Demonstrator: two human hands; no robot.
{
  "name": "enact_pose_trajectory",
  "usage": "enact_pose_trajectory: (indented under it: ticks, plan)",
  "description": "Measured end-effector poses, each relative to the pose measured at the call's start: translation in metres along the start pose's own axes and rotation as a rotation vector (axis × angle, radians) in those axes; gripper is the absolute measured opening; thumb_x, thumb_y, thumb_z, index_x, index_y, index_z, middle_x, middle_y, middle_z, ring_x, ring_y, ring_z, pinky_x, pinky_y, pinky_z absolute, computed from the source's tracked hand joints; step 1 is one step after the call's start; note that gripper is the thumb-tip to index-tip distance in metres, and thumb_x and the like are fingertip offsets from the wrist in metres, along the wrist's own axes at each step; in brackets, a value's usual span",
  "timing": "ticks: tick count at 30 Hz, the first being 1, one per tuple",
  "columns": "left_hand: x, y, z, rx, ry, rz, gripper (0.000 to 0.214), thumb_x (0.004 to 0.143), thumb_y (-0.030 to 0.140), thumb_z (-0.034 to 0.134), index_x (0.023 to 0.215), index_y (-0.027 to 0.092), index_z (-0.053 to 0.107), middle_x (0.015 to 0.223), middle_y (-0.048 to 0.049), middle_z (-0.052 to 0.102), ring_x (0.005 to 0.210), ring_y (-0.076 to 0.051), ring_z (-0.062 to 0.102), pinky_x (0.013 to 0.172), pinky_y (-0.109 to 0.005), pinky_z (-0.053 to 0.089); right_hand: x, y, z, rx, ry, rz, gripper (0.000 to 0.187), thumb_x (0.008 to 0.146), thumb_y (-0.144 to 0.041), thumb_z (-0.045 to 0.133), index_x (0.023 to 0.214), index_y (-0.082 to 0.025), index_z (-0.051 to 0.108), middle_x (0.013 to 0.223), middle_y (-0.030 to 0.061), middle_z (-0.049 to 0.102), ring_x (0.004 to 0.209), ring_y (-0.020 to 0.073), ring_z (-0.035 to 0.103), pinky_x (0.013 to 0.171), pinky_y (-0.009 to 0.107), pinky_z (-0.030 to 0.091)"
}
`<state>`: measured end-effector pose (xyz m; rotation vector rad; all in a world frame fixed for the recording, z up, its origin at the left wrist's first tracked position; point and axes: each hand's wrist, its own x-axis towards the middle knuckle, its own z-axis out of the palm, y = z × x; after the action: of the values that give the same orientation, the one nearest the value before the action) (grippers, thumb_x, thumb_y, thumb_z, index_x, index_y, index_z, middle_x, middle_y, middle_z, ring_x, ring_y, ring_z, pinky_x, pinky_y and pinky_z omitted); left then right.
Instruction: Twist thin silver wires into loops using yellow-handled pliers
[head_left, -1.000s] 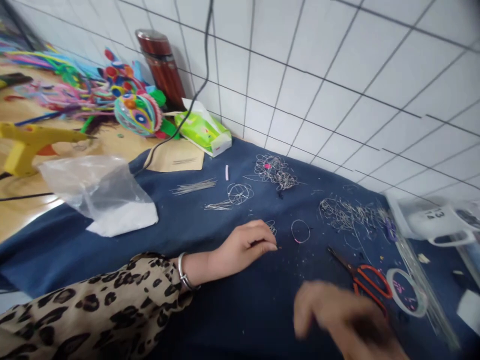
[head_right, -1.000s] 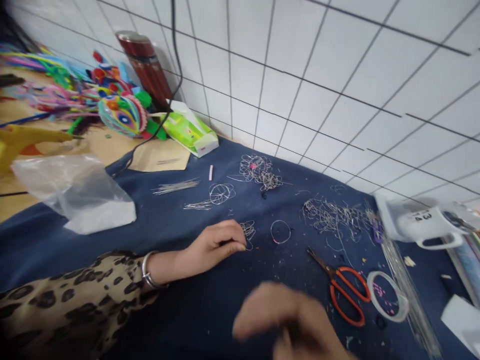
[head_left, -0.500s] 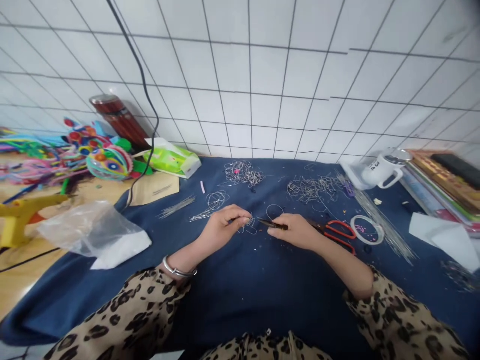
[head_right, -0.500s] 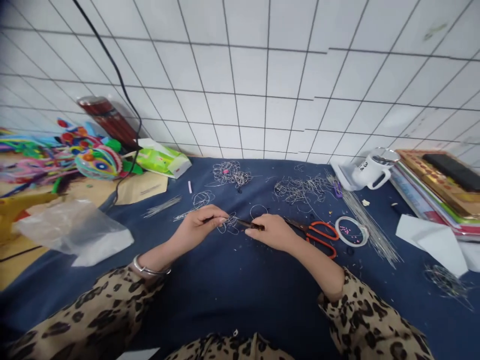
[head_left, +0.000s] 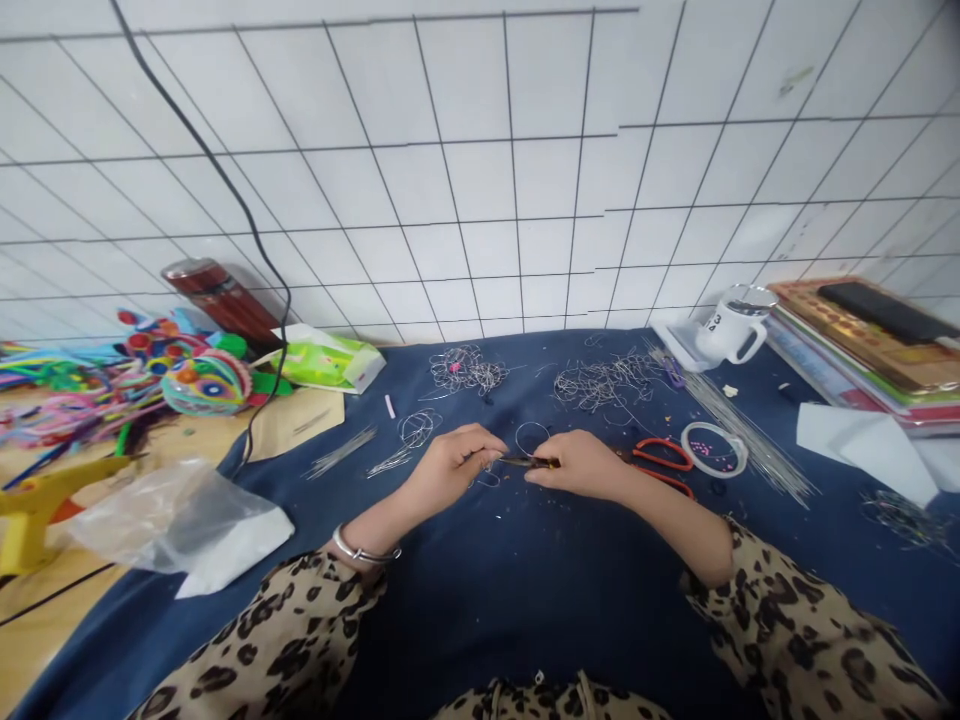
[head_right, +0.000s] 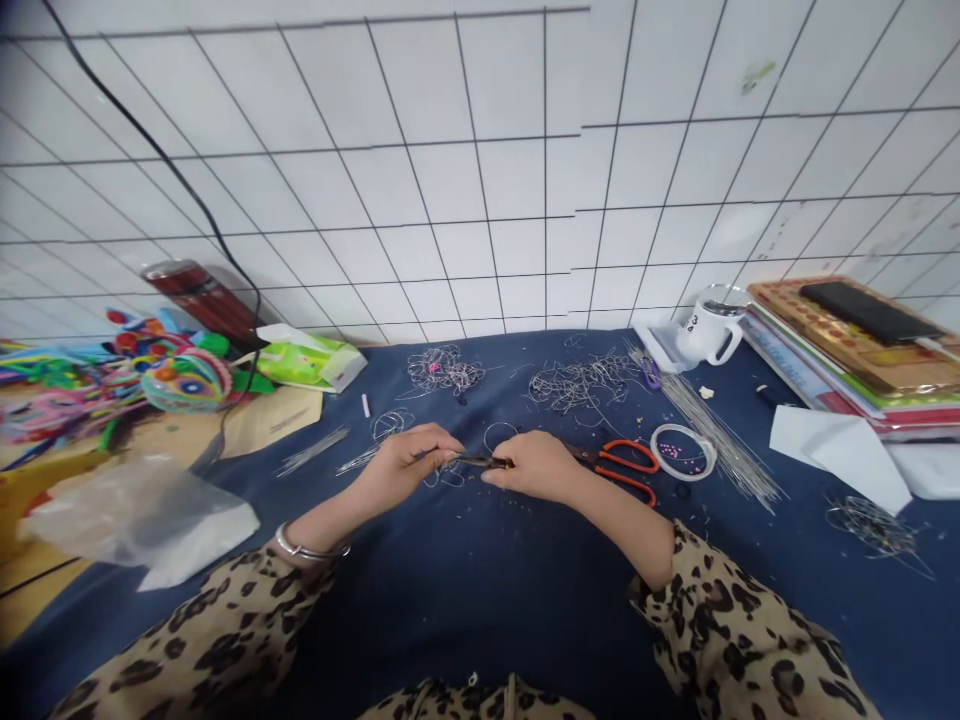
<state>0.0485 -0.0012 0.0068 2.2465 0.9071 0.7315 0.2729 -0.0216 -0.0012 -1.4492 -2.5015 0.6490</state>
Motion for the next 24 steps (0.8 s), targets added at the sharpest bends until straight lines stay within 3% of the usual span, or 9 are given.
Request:
enact_pose_trajectory:
  ticks: [6, 10, 12, 17, 20, 24]
  plan:
    - [0.009, -0.007, -0.002, -0.053, -0.043, -0.037, 0.019, 0.087, 0.024, 0.047, 0.091, 0.018, 0.064, 0.079, -0.0028, 0.061, 0.073, -0.013, 0.057, 0.069, -0.025, 0.045, 0.004, 0.008, 0.001, 0.025, 0.03, -0.006, 0.033, 0.078, -0.049, 0.05, 0.069, -0.019, 0.061, 0.067, -0.0009, 0.058, 0.063, 0.0104, 0.049, 0.057, 0.021, 0.026]
    - [0.023, -0.025, -0.009, -0.07, 0.004, -0.165, 0.024, 0.088, 0.03, 0.043, 0.102, 0.019, 0.059, 0.082, -0.0027, 0.062, 0.071, -0.013, 0.06, 0.07, -0.027, 0.047, 0.008, 0.018, 0.004, 0.152, 0.291, 0.072, 0.033, 0.081, -0.047, 0.047, 0.068, -0.018, 0.059, 0.064, -0.0018, 0.054, 0.061, 0.0099, 0.047, 0.057, 0.021, 0.028]
    - [0.034, -0.034, -0.008, 0.02, 0.01, -0.154, 0.023, 0.086, 0.03, 0.045, 0.1, 0.02, 0.06, 0.085, -0.003, 0.063, 0.074, -0.014, 0.06, 0.071, -0.028, 0.047, 0.01, 0.024, 0.007, 0.244, 0.439, 0.126, 0.033, 0.082, -0.046, 0.046, 0.072, -0.018, 0.06, 0.064, -0.0018, 0.052, 0.061, 0.0104, 0.047, 0.058, 0.021, 0.03]
    - [0.068, -0.044, 0.011, 0.24, -0.216, 0.004, 0.018, 0.081, 0.024, 0.052, 0.094, 0.02, 0.063, 0.093, -0.005, 0.062, 0.087, -0.018, 0.057, 0.08, -0.03, 0.044, 0.013, 0.032, 0.017, 0.433, 0.621, 0.197, 0.034, 0.082, -0.046, 0.045, 0.081, -0.018, 0.063, 0.066, -0.0009, 0.054, 0.063, 0.0114, 0.048, 0.06, 0.022, 0.035]
    - [0.087, -0.042, 0.025, 0.242, -0.273, 0.026, 0.024, 0.078, 0.023, 0.055, 0.101, 0.019, 0.061, 0.103, -0.0066, 0.059, 0.096, -0.02, 0.055, 0.084, -0.03, 0.042, 0.013, 0.034, 0.023, 0.487, 0.678, 0.206, 0.033, 0.082, -0.046, 0.046, 0.083, -0.017, 0.063, 0.067, -0.0003, 0.055, 0.063, 0.0115, 0.048, 0.06, 0.022, 0.036]
    - [0.107, -0.041, 0.038, 0.231, -0.401, 0.028, 0.023, 0.067, 0.024, 0.066, 0.09, 0.018, 0.063, 0.094, -0.0057, 0.061, 0.088, -0.02, 0.057, 0.077, -0.027, 0.043, 0.014, 0.035, 0.029, 0.507, 0.701, 0.205, 0.033, 0.082, -0.045, 0.045, 0.086, -0.017, 0.063, 0.071, 0.0009, 0.057, 0.065, 0.0121, 0.05, 0.062, 0.023, 0.038]
